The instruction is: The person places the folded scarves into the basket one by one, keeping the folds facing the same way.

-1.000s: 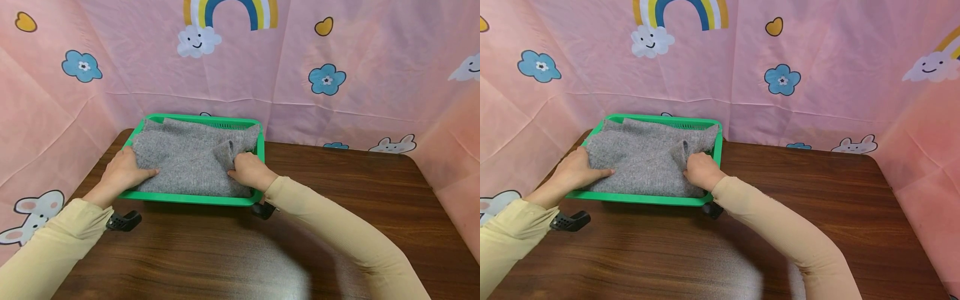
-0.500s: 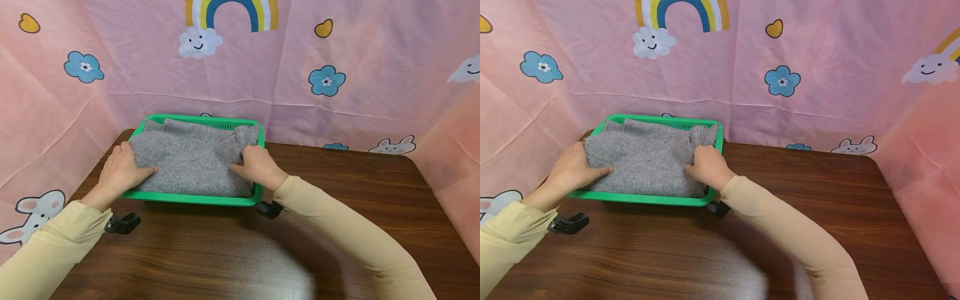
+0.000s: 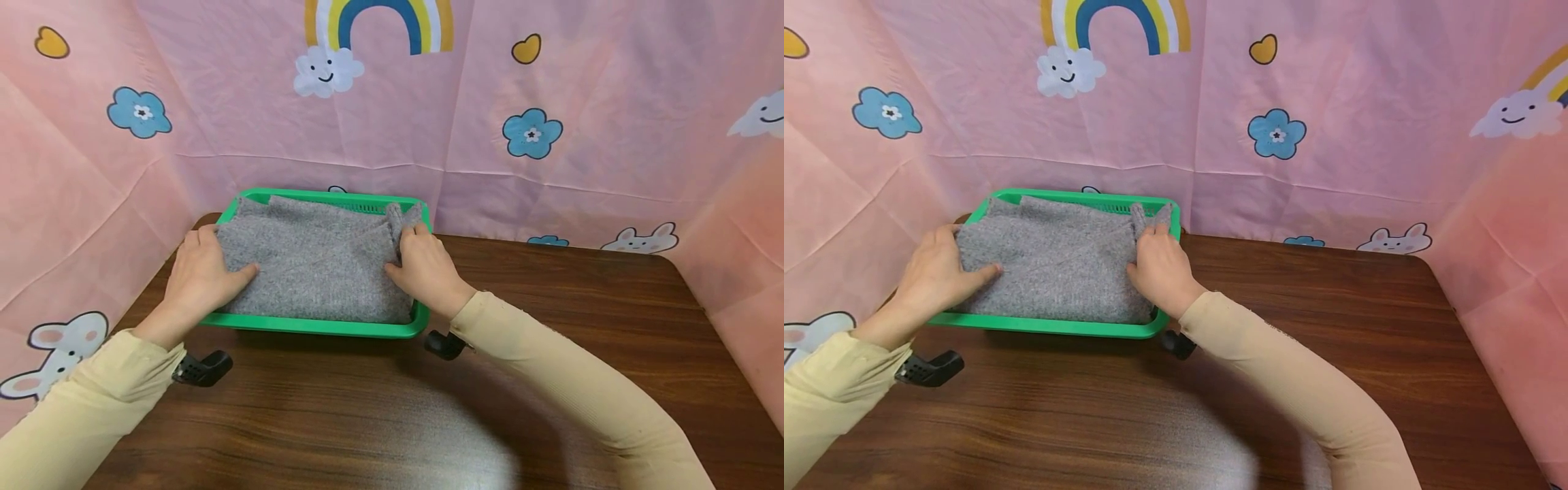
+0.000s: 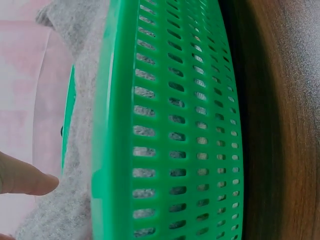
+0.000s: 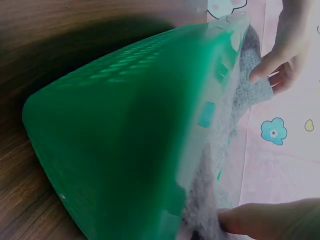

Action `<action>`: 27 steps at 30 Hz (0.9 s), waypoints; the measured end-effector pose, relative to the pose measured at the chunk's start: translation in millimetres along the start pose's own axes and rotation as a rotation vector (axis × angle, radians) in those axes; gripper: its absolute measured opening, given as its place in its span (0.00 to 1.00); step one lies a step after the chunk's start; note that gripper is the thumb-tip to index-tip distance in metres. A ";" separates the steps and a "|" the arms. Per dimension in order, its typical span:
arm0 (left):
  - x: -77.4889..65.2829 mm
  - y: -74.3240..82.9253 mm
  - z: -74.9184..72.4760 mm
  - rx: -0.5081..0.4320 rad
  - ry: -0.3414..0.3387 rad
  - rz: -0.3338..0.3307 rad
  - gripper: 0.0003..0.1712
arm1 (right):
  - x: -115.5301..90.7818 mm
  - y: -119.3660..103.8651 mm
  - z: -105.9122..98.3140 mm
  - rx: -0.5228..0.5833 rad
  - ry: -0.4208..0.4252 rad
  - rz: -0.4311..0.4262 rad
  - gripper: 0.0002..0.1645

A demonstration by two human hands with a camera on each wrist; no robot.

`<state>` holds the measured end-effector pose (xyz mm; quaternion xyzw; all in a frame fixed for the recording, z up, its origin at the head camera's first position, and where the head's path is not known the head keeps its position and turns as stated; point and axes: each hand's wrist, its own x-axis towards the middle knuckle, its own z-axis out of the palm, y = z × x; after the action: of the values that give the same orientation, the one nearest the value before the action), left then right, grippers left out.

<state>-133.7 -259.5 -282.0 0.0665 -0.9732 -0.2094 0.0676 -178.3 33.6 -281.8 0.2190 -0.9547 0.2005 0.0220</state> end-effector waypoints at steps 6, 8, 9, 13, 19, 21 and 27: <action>-0.8 1.3 -1.6 -0.014 0.022 0.016 0.47 | -1.8 2.6 -0.2 -0.030 0.037 -0.005 0.17; -1.1 1.6 -2.0 -0.017 0.025 0.016 0.47 | -1.8 3.9 0.6 -0.044 0.041 -0.004 0.18; -1.2 1.7 -2.0 -0.021 0.027 0.016 0.47 | -1.9 4.5 1.2 -0.054 0.042 -0.004 0.18; -1.8 2.6 -1.8 -0.024 0.032 0.019 0.47 | -1.3 5.1 4.3 -0.099 0.036 0.013 0.18; -2.3 4.2 -1.1 -0.015 0.041 0.035 0.46 | -1.0 4.0 9.6 -0.180 0.033 0.010 0.17; -2.5 4.6 -0.9 -0.011 0.038 0.038 0.46 | -1.7 4.1 10.6 -0.201 0.042 -0.003 0.17; -3.0 4.9 -1.8 -0.004 0.035 0.046 0.46 | -3.1 6.5 10.6 -0.206 0.053 -0.009 0.18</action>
<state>-131.0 -255.4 -278.6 0.0478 -0.9727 -0.2085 0.0898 -177.7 36.1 -294.4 0.2142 -0.9684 0.1068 0.0705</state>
